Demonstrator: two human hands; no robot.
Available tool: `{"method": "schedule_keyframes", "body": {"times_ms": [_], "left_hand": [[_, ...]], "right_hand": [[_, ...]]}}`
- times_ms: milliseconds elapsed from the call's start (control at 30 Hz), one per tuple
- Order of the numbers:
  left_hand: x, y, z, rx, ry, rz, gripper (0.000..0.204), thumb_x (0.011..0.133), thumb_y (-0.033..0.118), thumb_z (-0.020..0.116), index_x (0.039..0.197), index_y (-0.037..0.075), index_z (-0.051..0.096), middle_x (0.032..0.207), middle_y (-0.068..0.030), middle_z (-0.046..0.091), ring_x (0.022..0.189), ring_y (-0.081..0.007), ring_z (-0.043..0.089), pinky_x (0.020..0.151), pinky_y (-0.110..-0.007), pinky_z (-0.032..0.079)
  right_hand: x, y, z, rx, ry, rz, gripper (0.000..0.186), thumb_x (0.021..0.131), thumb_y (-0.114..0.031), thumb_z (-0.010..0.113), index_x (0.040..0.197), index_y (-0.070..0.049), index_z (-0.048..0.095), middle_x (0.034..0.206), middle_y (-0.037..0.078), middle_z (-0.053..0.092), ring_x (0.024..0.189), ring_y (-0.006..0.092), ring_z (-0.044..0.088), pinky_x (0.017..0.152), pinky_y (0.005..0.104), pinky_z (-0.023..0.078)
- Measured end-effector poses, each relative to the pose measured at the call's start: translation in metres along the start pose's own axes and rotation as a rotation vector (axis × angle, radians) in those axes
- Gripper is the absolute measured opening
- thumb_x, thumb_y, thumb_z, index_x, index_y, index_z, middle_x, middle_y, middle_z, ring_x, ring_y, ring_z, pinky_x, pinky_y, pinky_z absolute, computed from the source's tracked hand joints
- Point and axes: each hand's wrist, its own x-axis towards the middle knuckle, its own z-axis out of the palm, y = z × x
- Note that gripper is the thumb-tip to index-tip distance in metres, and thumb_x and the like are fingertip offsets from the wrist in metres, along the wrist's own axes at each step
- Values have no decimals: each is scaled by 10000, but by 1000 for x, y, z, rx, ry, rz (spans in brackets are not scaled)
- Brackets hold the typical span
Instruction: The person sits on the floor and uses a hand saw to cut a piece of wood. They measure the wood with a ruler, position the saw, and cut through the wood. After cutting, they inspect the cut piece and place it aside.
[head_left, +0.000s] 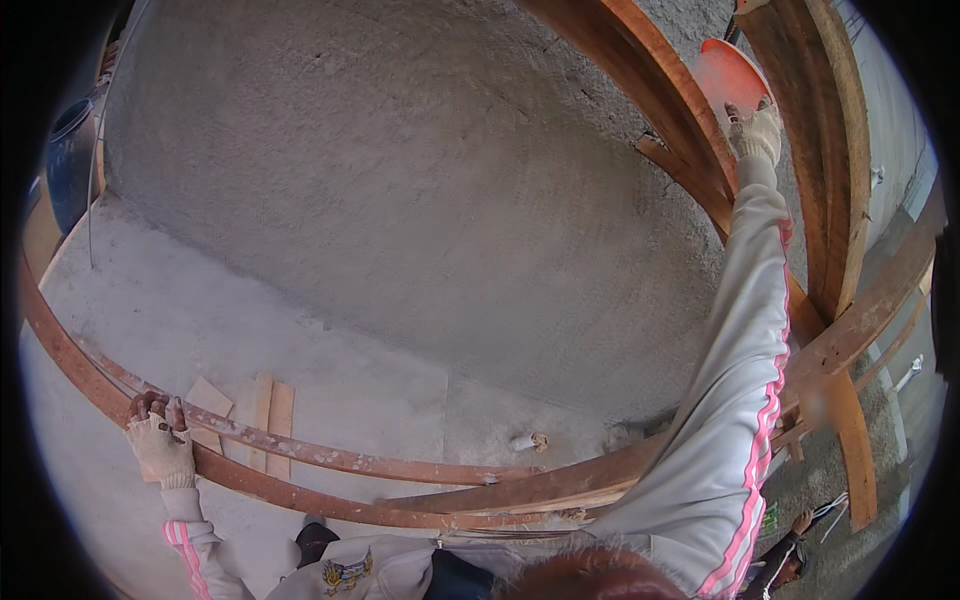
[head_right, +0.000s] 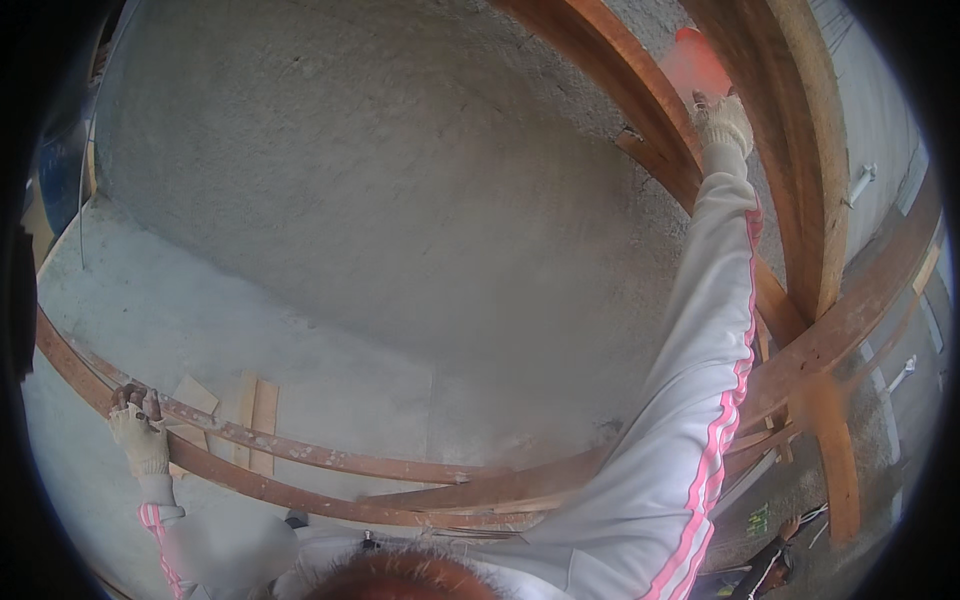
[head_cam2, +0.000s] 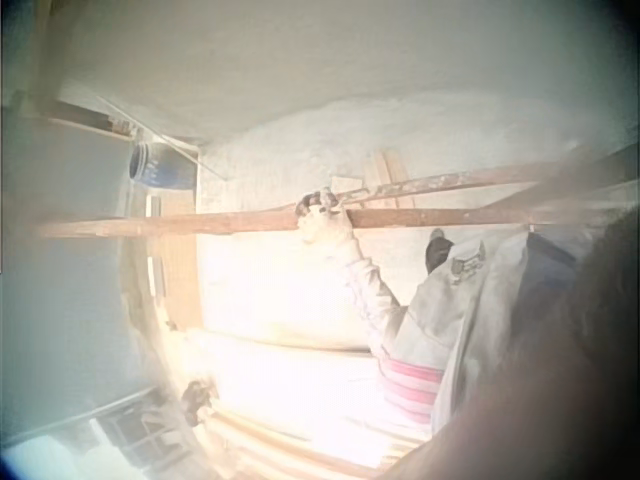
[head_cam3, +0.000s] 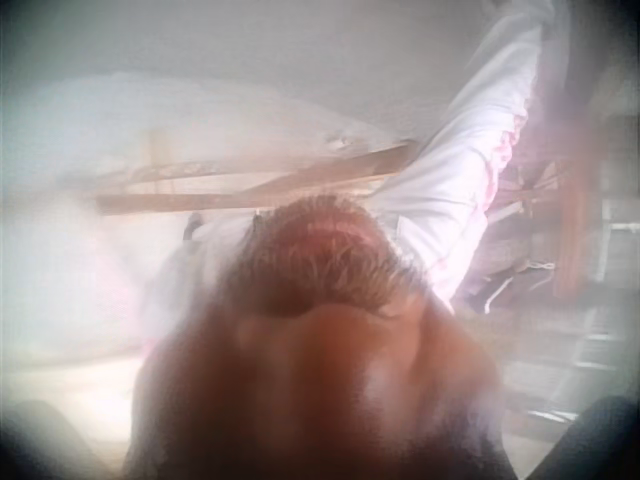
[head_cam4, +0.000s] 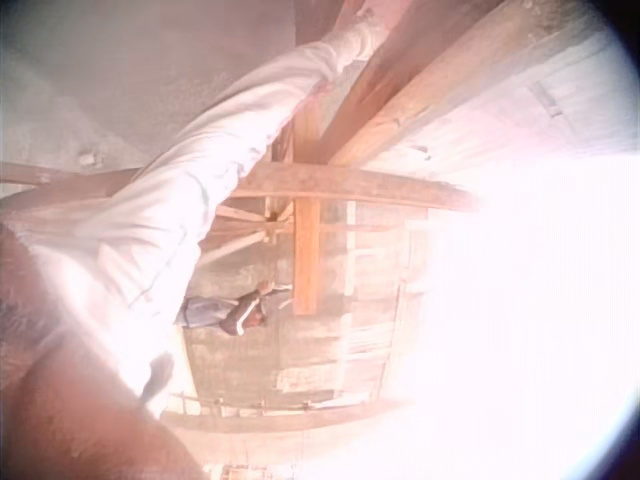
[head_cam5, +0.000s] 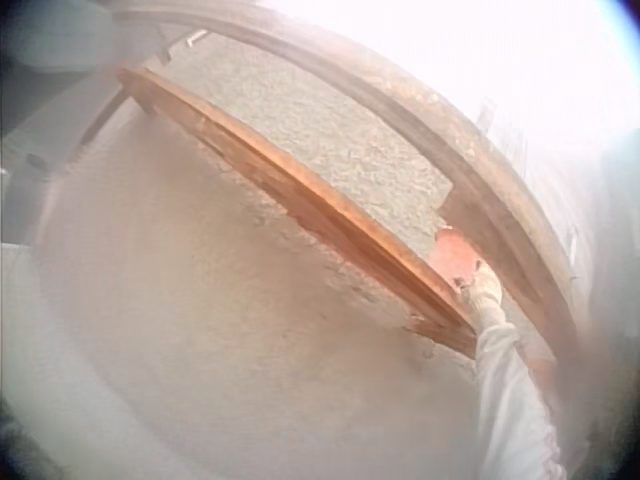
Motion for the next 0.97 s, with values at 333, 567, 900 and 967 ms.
{"method": "schedule_keyframes", "body": {"times_ms": [333,567,900,967], "left_hand": [[0,-11,11,0,-23,19,145,917,138,598,949,0,630,1105,-152,598,1027,-361,563,881,-486,430],[-1,-12,12,0,-44,-9,102,928,106,585,960,9,580,1133,-166,575,1080,-369,542,899,-495,423],[7,-5,7,65,11,64,111,893,83,621,946,-15,616,1064,-157,588,986,-359,561,818,-479,448],[6,-5,9,44,5,49,113,891,87,625,948,-10,618,1067,-151,590,995,-356,564,819,-476,452]], "right_hand": [[87,-12,43,-32,20,24,971,735,-568,789,1439,-14,414,1402,238,502,1308,362,485,1070,451,423],[131,2,64,-66,-142,82,1016,715,-616,782,1404,35,417,1296,267,567,1221,369,558,1011,472,464],[120,10,36,-51,38,125,686,818,-535,717,1366,-161,541,1366,180,533,1193,341,583,969,462,488],[117,23,31,-48,45,124,667,834,-516,707,1372,-162,537,1377,185,525,1201,342,580,982,463,482]]}}
